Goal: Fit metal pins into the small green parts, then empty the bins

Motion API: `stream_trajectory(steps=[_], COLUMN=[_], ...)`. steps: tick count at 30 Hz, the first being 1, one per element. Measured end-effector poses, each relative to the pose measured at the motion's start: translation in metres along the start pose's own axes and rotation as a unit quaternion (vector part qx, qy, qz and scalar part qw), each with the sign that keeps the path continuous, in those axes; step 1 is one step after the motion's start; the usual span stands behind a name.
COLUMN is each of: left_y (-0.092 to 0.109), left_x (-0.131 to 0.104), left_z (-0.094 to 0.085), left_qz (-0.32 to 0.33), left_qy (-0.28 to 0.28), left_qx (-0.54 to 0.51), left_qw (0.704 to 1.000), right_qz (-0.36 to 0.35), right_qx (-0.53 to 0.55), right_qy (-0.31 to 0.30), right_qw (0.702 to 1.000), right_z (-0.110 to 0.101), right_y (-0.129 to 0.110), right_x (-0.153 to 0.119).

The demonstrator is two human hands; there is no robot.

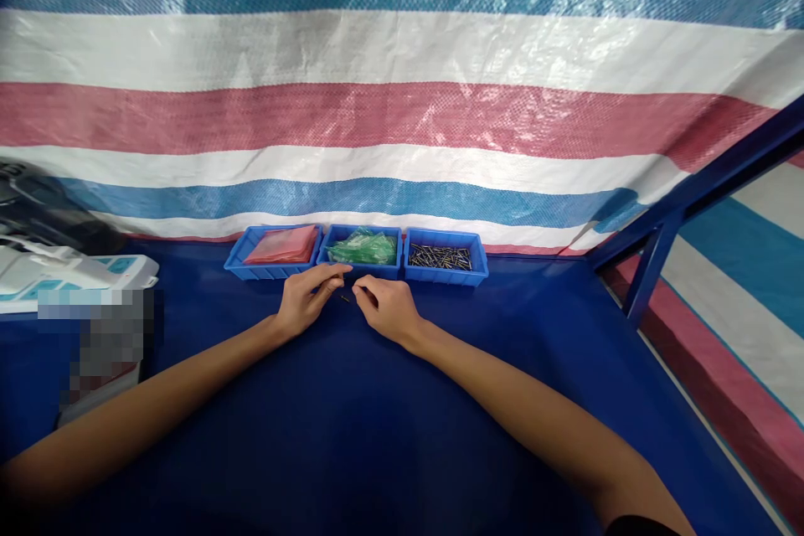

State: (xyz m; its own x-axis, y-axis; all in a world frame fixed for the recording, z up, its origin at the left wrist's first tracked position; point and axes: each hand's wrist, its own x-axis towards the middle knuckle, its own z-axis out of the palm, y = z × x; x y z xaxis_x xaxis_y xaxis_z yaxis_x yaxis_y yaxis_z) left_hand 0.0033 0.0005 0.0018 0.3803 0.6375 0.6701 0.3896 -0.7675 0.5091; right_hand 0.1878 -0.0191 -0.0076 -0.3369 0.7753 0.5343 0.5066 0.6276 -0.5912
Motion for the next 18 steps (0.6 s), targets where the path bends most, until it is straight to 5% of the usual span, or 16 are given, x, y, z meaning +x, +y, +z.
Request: stream_trajectory(steps=[18], left_y=[0.0], left_x=[0.0002], left_z=[0.0006], left_qz=[0.033], left_qy=[0.034], left_qx=[-0.009], left_qw=[0.999], right_qz=[0.022], right_qx=[0.013], right_qy=[0.055], right_qw=[0.998], right_z=[-0.0005], right_y=[-0.0011], right_x=[-0.001])
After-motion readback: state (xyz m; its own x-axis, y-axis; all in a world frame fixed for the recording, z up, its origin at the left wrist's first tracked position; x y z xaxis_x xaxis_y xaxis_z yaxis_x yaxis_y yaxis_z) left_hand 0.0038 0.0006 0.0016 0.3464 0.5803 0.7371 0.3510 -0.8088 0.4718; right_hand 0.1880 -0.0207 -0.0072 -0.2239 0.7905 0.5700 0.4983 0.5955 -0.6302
